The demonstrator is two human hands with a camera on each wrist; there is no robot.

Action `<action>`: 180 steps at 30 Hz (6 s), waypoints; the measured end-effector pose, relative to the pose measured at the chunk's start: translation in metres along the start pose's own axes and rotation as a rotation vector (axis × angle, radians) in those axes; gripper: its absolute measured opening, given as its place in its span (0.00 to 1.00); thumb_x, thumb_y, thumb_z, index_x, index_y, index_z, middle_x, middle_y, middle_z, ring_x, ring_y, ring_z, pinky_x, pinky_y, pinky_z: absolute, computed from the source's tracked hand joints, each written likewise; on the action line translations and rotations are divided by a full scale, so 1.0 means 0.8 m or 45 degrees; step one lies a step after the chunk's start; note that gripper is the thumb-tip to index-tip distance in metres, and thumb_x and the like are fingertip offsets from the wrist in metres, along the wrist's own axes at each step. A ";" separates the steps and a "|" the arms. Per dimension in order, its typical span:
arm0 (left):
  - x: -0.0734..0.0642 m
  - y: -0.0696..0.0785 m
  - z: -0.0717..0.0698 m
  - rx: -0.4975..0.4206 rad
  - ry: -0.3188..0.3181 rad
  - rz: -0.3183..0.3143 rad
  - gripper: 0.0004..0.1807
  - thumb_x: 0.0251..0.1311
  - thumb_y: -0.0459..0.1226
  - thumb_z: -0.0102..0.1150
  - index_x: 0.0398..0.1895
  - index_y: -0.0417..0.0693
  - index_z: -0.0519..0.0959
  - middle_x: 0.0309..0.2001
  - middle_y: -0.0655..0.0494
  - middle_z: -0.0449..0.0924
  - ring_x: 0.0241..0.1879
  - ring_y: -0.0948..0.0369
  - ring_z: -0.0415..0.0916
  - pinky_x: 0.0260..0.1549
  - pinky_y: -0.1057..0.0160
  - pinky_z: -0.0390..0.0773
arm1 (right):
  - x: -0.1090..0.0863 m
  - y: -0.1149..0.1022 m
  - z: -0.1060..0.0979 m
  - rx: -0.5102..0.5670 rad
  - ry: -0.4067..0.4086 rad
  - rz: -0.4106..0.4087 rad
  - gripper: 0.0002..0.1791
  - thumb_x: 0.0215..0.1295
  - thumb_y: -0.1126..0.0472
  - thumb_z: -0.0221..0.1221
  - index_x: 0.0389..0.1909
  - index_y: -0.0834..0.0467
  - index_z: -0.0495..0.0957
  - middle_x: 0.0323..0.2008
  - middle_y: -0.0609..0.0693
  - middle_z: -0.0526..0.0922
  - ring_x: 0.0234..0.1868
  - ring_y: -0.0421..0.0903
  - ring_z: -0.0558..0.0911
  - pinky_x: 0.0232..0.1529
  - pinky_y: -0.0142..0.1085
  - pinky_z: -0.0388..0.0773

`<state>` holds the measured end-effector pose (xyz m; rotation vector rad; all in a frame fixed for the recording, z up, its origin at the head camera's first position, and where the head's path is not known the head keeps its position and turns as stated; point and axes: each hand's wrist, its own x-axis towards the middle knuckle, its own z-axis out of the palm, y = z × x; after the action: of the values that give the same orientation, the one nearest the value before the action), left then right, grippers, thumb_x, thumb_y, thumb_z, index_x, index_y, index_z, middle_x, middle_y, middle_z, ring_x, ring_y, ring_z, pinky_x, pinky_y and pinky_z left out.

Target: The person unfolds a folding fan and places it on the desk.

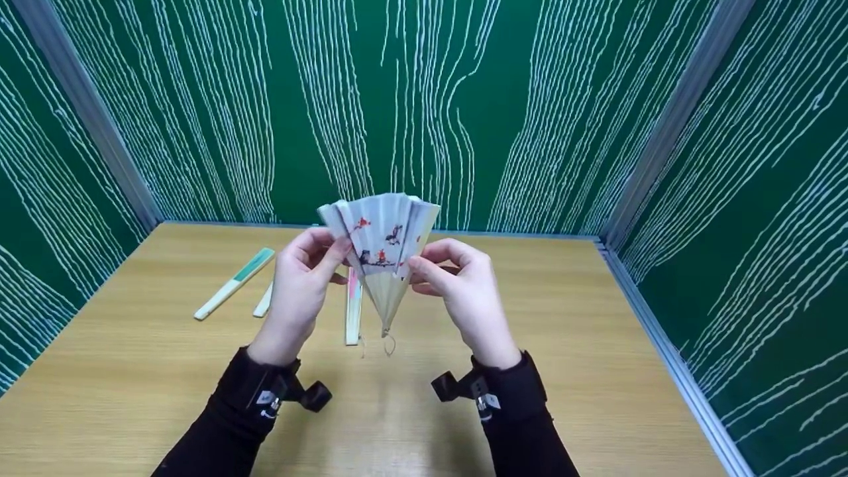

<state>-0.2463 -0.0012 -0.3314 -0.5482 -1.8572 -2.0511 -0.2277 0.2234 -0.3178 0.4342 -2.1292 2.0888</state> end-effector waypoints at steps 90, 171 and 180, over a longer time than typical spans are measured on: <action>0.018 0.003 -0.037 -0.271 0.092 -0.001 0.12 0.63 0.40 0.58 0.45 0.42 0.77 0.43 0.43 0.78 0.40 0.48 0.81 0.40 0.53 0.81 | 0.003 -0.001 -0.047 0.302 0.158 -0.121 0.16 0.67 0.61 0.57 0.46 0.69 0.68 0.35 0.63 0.80 0.29 0.52 0.81 0.30 0.41 0.83; 0.022 0.008 -0.048 -0.537 0.165 -0.064 0.20 0.65 0.42 0.56 0.53 0.38 0.69 0.47 0.37 0.77 0.41 0.46 0.81 0.40 0.57 0.81 | 0.013 0.012 -0.043 1.008 0.450 -0.197 0.07 0.64 0.69 0.57 0.38 0.67 0.69 0.28 0.62 0.81 0.28 0.54 0.82 0.35 0.41 0.83; 0.023 0.012 -0.053 -0.540 0.192 -0.021 0.16 0.66 0.38 0.54 0.52 0.37 0.70 0.45 0.36 0.77 0.39 0.45 0.82 0.39 0.56 0.81 | 0.018 0.023 -0.020 0.872 0.335 -0.098 0.14 0.67 0.57 0.57 0.42 0.65 0.69 0.31 0.60 0.80 0.29 0.52 0.80 0.33 0.42 0.82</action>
<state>-0.2610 -0.0441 -0.3176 -0.4622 -1.3502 -2.4371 -0.2485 0.2374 -0.3305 0.2708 -1.1992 2.6096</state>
